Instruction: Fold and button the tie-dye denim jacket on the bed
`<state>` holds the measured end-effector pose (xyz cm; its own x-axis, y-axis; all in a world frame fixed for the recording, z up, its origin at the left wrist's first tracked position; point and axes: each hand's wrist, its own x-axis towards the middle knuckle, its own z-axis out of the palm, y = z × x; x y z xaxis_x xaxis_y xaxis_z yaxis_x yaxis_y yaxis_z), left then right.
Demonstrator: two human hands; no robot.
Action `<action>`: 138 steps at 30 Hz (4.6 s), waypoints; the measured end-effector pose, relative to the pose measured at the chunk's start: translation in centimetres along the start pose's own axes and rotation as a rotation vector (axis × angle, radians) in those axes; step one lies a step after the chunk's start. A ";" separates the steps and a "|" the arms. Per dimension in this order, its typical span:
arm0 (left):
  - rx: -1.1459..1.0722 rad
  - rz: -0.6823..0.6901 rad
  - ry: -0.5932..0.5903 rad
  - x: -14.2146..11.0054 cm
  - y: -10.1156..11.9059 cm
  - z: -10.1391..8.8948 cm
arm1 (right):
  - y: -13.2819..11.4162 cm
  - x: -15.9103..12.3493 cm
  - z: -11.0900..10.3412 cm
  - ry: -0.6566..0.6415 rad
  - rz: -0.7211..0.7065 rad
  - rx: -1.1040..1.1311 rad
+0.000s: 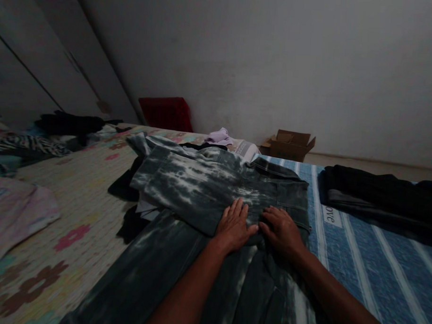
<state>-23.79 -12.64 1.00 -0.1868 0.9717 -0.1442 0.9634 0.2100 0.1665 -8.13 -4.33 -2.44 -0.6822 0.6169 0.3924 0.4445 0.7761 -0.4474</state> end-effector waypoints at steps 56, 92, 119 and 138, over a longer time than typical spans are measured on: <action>-0.027 0.113 0.044 -0.7 1.0 -0.4 | -0.8 0.1 -0.2 -0.241 0.025 -0.215; -0.050 0.103 -0.118 -0.6 0.3 -0.7 | -0.9 0.1 -0.3 -0.236 0.016 -0.227; -0.708 0.231 0.056 -0.2 -4.3 -1.0 | -3.1 -0.9 -1.1 -0.115 -0.515 0.135; -0.704 0.219 0.088 0.2 -4.4 -0.7 | -3.9 -1.3 0.7 -0.089 -0.556 -0.084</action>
<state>-28.22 -13.34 0.89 -0.0476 0.9981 0.0385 0.6345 0.0005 0.7730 -9.37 -8.25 -1.74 -0.8713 0.1025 0.4800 0.0470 0.9909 -0.1264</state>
